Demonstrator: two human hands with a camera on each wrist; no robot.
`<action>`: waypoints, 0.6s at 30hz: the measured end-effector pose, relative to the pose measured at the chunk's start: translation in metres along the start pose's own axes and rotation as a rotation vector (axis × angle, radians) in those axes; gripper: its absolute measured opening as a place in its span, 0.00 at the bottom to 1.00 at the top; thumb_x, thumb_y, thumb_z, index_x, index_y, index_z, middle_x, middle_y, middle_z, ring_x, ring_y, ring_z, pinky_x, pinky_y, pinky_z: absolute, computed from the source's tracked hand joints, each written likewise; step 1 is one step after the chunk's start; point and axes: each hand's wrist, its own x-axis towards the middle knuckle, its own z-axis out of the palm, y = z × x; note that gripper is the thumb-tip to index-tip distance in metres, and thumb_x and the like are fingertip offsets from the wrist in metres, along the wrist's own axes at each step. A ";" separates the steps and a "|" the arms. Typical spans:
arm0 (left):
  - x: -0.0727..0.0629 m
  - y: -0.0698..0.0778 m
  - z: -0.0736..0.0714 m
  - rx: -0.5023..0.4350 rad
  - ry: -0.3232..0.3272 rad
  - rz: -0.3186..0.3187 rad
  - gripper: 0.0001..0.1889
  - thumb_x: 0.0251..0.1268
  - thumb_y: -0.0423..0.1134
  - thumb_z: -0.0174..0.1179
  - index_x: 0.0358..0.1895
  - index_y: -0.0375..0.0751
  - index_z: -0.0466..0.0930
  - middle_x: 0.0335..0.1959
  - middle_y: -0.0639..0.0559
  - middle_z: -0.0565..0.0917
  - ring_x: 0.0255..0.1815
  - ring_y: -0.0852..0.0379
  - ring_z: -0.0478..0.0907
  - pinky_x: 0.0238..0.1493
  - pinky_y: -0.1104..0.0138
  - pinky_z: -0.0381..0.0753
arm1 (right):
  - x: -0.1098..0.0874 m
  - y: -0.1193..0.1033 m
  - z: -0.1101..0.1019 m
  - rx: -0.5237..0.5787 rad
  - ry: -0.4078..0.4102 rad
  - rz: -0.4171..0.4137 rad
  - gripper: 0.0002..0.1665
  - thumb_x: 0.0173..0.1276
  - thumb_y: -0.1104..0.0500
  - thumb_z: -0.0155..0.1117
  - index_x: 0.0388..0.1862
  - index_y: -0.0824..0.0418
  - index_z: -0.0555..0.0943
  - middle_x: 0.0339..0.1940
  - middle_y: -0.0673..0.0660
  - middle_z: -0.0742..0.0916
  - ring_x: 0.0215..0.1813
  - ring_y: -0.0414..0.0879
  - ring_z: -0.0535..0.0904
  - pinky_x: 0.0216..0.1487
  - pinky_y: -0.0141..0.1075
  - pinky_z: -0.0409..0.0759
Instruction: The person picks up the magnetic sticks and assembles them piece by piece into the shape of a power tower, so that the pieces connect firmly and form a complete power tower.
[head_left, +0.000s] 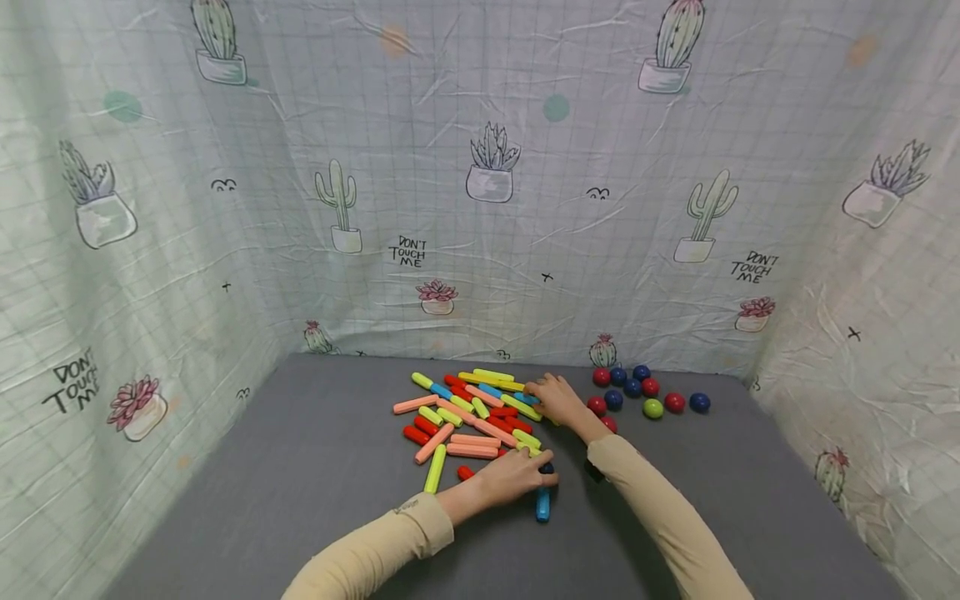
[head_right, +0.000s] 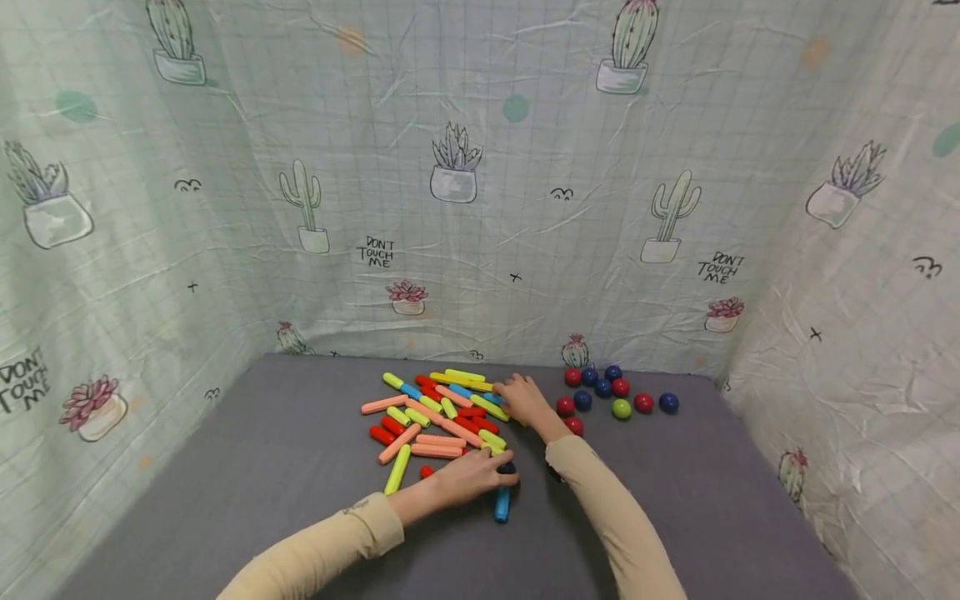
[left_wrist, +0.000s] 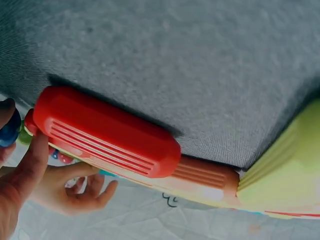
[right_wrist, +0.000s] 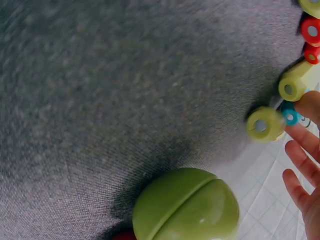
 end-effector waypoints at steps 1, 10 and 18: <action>0.000 0.001 0.000 0.006 0.004 -0.008 0.18 0.61 0.40 0.54 0.54 0.64 0.72 0.53 0.53 0.71 0.35 0.56 0.77 0.27 0.74 0.76 | 0.000 0.000 0.000 -0.009 0.004 0.005 0.12 0.58 0.58 0.63 0.42 0.54 0.79 0.40 0.53 0.84 0.43 0.50 0.73 0.45 0.45 0.71; -0.004 0.012 -0.009 0.114 0.085 -0.009 0.15 0.60 0.51 0.52 0.51 0.69 0.73 0.48 0.57 0.76 0.43 0.59 0.73 0.28 0.73 0.75 | -0.015 -0.001 -0.007 0.031 0.044 0.089 0.12 0.56 0.60 0.60 0.40 0.60 0.80 0.38 0.54 0.77 0.38 0.47 0.69 0.42 0.41 0.69; -0.018 0.021 -0.010 0.008 0.080 0.048 0.18 0.61 0.50 0.52 0.55 0.59 0.71 0.48 0.57 0.74 0.45 0.61 0.72 0.37 0.74 0.75 | -0.063 -0.006 -0.020 0.220 0.164 -0.032 0.10 0.58 0.62 0.60 0.41 0.59 0.77 0.32 0.54 0.73 0.30 0.41 0.62 0.33 0.33 0.61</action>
